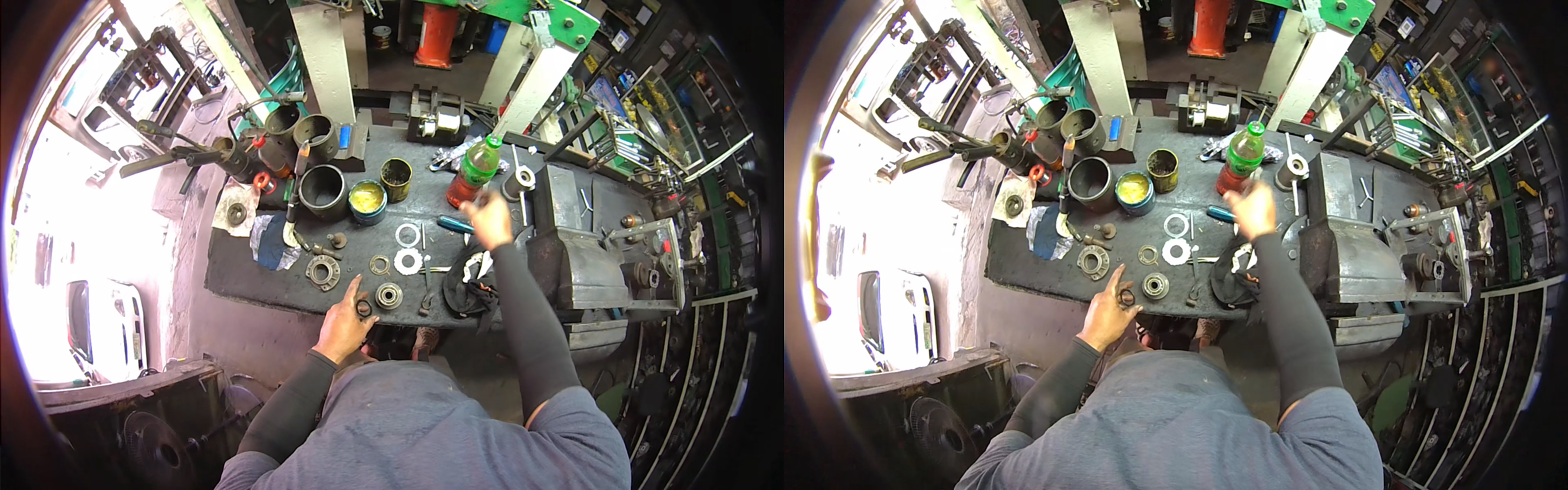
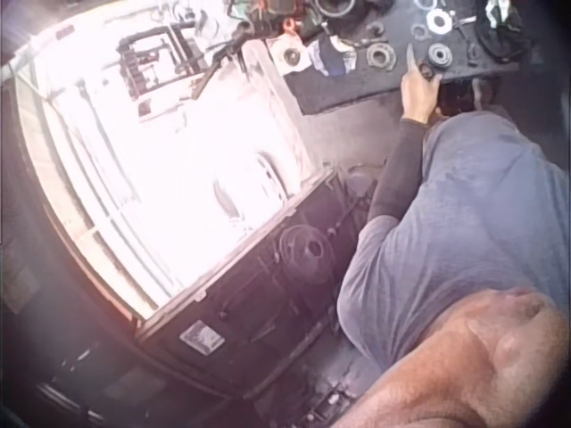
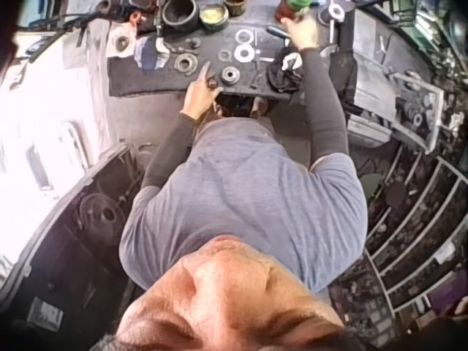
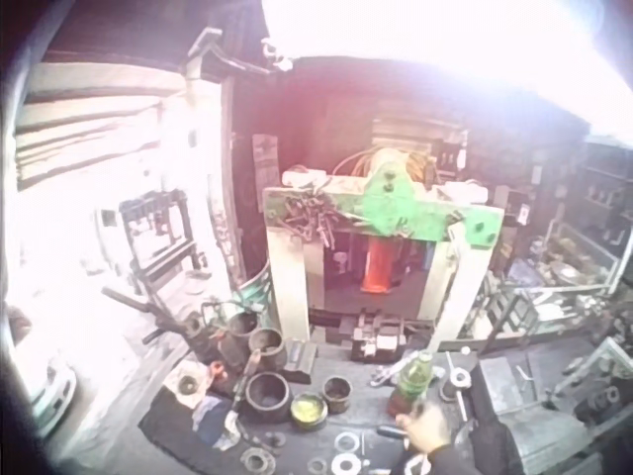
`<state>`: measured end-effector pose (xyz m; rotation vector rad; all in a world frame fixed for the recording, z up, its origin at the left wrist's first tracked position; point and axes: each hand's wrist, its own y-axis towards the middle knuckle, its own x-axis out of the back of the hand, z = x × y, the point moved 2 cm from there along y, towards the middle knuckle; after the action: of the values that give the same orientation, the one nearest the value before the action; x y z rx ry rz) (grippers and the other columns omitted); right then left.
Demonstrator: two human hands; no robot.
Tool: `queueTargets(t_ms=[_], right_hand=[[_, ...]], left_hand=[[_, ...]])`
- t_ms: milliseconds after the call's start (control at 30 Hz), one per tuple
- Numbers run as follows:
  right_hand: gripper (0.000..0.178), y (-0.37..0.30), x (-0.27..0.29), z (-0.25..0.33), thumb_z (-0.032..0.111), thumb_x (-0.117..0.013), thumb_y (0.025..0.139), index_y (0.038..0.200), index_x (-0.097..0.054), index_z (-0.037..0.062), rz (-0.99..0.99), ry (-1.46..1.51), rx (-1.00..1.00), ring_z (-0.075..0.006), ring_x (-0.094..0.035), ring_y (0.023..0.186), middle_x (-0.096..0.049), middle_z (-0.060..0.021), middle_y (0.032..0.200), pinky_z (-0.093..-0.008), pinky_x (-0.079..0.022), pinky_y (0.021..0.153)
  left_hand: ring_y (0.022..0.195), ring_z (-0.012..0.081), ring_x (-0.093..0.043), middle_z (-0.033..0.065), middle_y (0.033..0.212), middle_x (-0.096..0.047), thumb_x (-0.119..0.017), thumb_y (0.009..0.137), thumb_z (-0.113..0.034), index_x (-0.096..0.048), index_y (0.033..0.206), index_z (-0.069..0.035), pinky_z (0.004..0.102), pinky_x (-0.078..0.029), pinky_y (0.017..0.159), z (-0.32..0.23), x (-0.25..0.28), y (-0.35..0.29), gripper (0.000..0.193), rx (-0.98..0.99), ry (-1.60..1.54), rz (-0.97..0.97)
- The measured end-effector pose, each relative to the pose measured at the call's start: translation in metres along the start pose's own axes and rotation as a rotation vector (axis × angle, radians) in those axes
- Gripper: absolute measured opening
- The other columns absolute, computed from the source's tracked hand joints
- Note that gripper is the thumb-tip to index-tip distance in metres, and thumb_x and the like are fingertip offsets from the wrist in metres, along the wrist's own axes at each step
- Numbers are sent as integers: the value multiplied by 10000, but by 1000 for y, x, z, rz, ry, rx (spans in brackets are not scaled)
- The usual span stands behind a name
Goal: The person assembles small mechanical parts on a cluttered workbench. They use a hammer to tap components together, apply liquid from a bottle, and handle bearings, gears, and metal rings. The person repeatedly picks up, aligns, and secures parts, occasionally wiping them with a cloth.
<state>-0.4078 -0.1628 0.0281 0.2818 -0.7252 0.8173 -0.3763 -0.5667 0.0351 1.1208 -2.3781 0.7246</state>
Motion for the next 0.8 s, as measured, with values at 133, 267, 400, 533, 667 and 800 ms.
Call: queueTargets(t_ms=[133,267,400,533,667,800], right_hand=[[274,-141,-40,38,234,-804,948,1062,-822,-15,518,140,175,-282,-759,818,-799,-182,897,-420,-588,799],[330,-187,-65,55,265,-832,950,1057,-816,-47,589,232,-14,-271,-769,826,-800,-223,905,-430,-591,811],[335,-184,-76,43,269,-850,939,1019,-813,-55,525,184,-34,-318,-777,822,-791,-250,898,-445,-591,797],[350,-183,-110,9,302,-866,924,941,-798,-42,544,127,-232,-370,-793,879,-789,-271,922,-475,-585,801],[337,-189,-114,8,259,-867,955,885,-766,-55,427,31,-166,-190,-694,644,-748,-137,736,-384,-542,627],[354,-190,-109,9,276,-870,959,894,-762,-54,482,-10,-181,-195,-697,644,-749,-134,751,-377,-541,604]], left_hand=[[1162,384,-755,205,1334,-757,-885,866,-114,-314,1700,-91,480,-600,979,-25,-4,18,1012,-118,94,46],[1166,428,-737,226,1312,-755,-886,862,-138,-304,1708,-94,503,-594,967,-26,-12,30,1029,-247,173,107],[1319,422,-663,277,1418,-683,-885,863,-152,-335,1684,-41,471,-556,1096,-30,-8,34,995,-321,201,78],[1430,383,-610,278,1506,-636,-833,895,-122,-448,1612,16,435,-496,1199,1,-7,47,825,-171,-110,-5],[1400,314,-626,240,1505,-651,-775,941,-81,-512,1549,71,405,-496,1183,59,-31,67,680,39,-346,0],[1322,253,-657,200,1435,-689,-744,963,-46,-554,1511,84,366,-509,1151,70,-52,70,594,110,-515,-13]])
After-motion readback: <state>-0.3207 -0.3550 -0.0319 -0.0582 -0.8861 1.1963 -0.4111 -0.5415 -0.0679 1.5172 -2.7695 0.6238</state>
